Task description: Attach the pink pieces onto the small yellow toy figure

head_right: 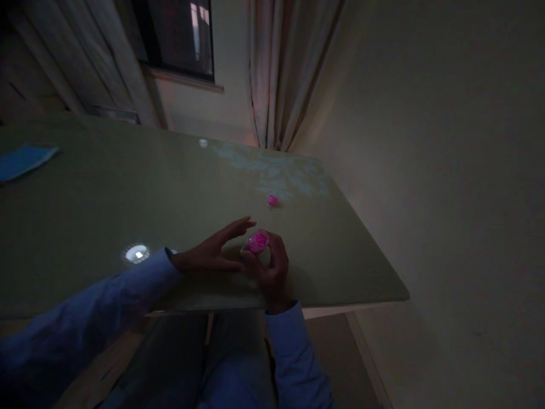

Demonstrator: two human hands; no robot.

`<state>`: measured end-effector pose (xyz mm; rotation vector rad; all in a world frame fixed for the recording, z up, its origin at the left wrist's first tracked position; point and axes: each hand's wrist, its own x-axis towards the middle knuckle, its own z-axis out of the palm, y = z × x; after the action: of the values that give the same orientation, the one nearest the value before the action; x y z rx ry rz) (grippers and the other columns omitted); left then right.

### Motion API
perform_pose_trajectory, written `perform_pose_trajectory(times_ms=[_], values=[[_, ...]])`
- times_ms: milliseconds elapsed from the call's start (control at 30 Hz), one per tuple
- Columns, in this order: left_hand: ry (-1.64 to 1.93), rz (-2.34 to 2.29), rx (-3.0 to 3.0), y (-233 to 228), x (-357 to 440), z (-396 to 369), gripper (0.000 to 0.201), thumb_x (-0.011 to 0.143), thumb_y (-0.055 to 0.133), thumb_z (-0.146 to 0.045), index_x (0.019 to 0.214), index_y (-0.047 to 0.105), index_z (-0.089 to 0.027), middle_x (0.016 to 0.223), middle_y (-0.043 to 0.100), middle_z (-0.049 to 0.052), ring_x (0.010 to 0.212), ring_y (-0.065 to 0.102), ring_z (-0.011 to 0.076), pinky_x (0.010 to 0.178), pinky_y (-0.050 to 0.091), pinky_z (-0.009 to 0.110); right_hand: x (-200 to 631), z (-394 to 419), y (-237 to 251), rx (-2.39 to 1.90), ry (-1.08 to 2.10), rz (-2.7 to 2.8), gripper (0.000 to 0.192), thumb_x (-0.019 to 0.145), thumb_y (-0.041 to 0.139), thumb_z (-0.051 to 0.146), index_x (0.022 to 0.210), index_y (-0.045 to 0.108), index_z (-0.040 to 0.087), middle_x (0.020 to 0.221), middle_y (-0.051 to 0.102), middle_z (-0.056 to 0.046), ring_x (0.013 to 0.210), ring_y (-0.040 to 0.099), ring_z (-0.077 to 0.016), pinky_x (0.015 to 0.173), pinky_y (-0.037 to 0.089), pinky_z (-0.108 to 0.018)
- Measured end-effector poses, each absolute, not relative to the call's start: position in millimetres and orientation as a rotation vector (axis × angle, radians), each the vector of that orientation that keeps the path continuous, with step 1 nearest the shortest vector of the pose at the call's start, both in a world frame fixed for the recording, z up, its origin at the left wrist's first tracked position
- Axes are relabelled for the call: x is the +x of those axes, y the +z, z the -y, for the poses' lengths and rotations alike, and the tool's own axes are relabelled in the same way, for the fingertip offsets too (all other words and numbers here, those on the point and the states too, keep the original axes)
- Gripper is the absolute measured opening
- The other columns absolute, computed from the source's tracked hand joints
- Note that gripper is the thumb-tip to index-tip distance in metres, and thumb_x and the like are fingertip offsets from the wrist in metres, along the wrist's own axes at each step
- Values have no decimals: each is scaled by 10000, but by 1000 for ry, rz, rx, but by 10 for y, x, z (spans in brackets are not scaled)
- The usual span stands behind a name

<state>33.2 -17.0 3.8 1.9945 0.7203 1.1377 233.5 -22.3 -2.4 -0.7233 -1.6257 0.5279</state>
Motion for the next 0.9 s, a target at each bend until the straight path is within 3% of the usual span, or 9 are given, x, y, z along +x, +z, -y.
perform_pose_trajectory(times_ms=[100, 167, 367, 600, 900], values=[[1078, -737, 1991, 100, 358, 177, 625, 841, 802, -341, 1393, 590, -141, 1268, 696, 186, 1138, 705, 274, 992, 571, 452, 2335, 228, -25, -703, 535, 1638, 394, 906, 747, 326, 1273, 633, 239, 1135, 661, -86, 1054, 648, -229, 929, 557, -391], [1077, -788, 2026, 143, 354, 180, 474, 847, 787, -375, 1228, 682, -112, 1100, 749, 144, 986, 735, 242, 901, 599, 401, 2330, 225, -29, -710, 549, 1634, 403, 906, 751, 325, 1282, 630, 246, 1152, 656, -83, 1080, 643, -229, 957, 548, -399], [1132, -873, 1794, 182, 337, 137, 516, 794, 829, -361, 1221, 687, -109, 1161, 744, 155, 1026, 736, 254, 934, 588, 421, 2320, 185, -57, -694, 633, 1579, 550, 918, 737, 378, 1418, 543, 256, 1242, 634, -115, 1081, 651, -223, 869, 577, -369], [1233, -814, 1295, 104, 319, 12, 571, 672, 914, -308, 1157, 694, -102, 1148, 750, 158, 1013, 743, 263, 947, 586, 441, 2353, 156, -118, -743, 647, 1519, 524, 909, 741, 352, 1394, 572, 244, 1215, 649, -120, 1073, 658, -226, 852, 576, -380], [1327, -879, 1100, 90, 260, -111, 559, 588, 935, -275, 1066, 712, -92, 1075, 756, 132, 946, 734, 234, 916, 570, 401, 2524, -42, -83, -863, 733, 1468, 624, 850, 784, 427, 1391, 535, 241, 1410, 568, -160, 1316, 563, -291, 1040, 502, -491]])
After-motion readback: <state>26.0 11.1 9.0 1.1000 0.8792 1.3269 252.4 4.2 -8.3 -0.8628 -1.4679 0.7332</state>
